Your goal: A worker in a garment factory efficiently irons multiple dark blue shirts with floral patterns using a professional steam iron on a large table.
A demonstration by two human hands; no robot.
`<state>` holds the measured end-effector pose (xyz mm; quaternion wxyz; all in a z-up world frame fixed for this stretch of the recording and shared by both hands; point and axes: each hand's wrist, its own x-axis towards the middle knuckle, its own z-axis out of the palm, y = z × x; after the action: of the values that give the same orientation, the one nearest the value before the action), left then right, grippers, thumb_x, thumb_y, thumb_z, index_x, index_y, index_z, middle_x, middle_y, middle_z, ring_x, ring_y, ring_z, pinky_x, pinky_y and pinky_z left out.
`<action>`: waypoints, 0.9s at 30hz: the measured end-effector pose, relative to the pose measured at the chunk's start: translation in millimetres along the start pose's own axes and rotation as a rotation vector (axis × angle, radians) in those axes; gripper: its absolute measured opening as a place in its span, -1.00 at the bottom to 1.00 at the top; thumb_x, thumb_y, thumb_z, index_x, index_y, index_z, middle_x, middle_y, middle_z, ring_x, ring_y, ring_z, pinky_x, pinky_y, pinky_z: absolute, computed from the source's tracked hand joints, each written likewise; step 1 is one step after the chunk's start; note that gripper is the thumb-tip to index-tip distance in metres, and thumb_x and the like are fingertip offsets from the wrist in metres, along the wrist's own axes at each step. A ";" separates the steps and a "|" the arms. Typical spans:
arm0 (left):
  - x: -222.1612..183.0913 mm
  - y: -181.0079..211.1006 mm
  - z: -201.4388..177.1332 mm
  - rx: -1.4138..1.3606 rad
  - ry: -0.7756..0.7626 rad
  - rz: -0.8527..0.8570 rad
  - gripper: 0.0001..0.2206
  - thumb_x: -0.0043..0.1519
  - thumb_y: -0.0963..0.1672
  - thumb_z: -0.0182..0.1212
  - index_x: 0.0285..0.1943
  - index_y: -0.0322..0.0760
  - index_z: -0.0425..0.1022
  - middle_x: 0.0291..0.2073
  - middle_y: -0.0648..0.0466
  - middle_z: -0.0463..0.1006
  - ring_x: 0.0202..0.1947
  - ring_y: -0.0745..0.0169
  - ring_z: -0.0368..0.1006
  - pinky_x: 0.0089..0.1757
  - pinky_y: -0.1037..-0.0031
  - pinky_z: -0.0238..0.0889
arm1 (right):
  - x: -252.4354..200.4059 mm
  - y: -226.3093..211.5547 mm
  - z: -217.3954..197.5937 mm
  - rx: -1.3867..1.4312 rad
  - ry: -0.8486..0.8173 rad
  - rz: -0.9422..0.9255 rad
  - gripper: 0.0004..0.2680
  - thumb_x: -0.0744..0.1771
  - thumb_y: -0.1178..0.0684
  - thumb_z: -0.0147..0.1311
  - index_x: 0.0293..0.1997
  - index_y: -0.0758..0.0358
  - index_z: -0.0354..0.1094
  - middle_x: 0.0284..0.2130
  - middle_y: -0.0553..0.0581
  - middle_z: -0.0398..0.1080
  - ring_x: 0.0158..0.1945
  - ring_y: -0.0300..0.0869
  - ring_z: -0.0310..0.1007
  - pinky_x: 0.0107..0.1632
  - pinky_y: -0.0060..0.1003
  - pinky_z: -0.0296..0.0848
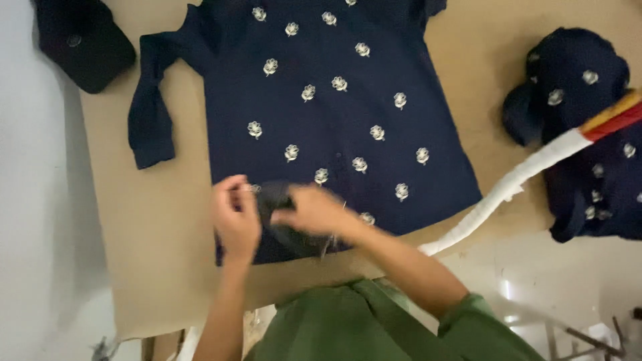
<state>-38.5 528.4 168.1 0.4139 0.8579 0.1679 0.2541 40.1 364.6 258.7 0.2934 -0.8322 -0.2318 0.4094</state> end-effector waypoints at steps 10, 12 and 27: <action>-216.6 44.9 229.0 0.104 -0.420 0.521 -0.90 0.26 -0.03 0.26 -0.16 0.05 0.65 0.07 0.26 0.62 0.20 0.12 0.47 0.21 0.12 0.16 | 110.0 299.6 -219.4 0.154 0.258 0.080 -0.72 0.29 -0.12 0.32 -0.50 0.25 0.37 -0.75 0.08 0.27 -0.71 -0.17 0.31 -0.61 -0.19 0.27; -215.1 55.1 227.8 0.037 -0.453 0.393 -0.91 0.28 -0.06 0.26 -0.17 -0.01 0.65 0.02 0.25 0.66 0.15 0.09 0.51 0.13 0.16 0.25 | 73.3 294.1 -229.5 -0.061 0.097 0.087 -0.53 0.29 -0.30 0.27 -0.64 0.41 0.39 -0.77 0.28 0.35 -0.69 -0.05 0.41 -0.57 -0.20 0.39; -113.1 99.5 155.7 0.151 0.184 -0.063 -0.77 0.47 -0.22 0.10 0.26 -0.50 0.41 -0.07 -0.19 0.60 -0.07 0.01 0.51 -0.07 0.34 0.30 | -104.5 296.5 -146.0 -0.046 0.042 0.320 -0.65 0.32 -0.24 0.07 -0.07 0.31 0.40 -0.13 0.34 0.51 -0.05 0.16 0.53 -0.07 0.04 0.47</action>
<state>-33.3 315.0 131.4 0.3385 0.8541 0.2506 0.3051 144.4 42.0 186.5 0.2099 -0.8734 -0.0994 0.4281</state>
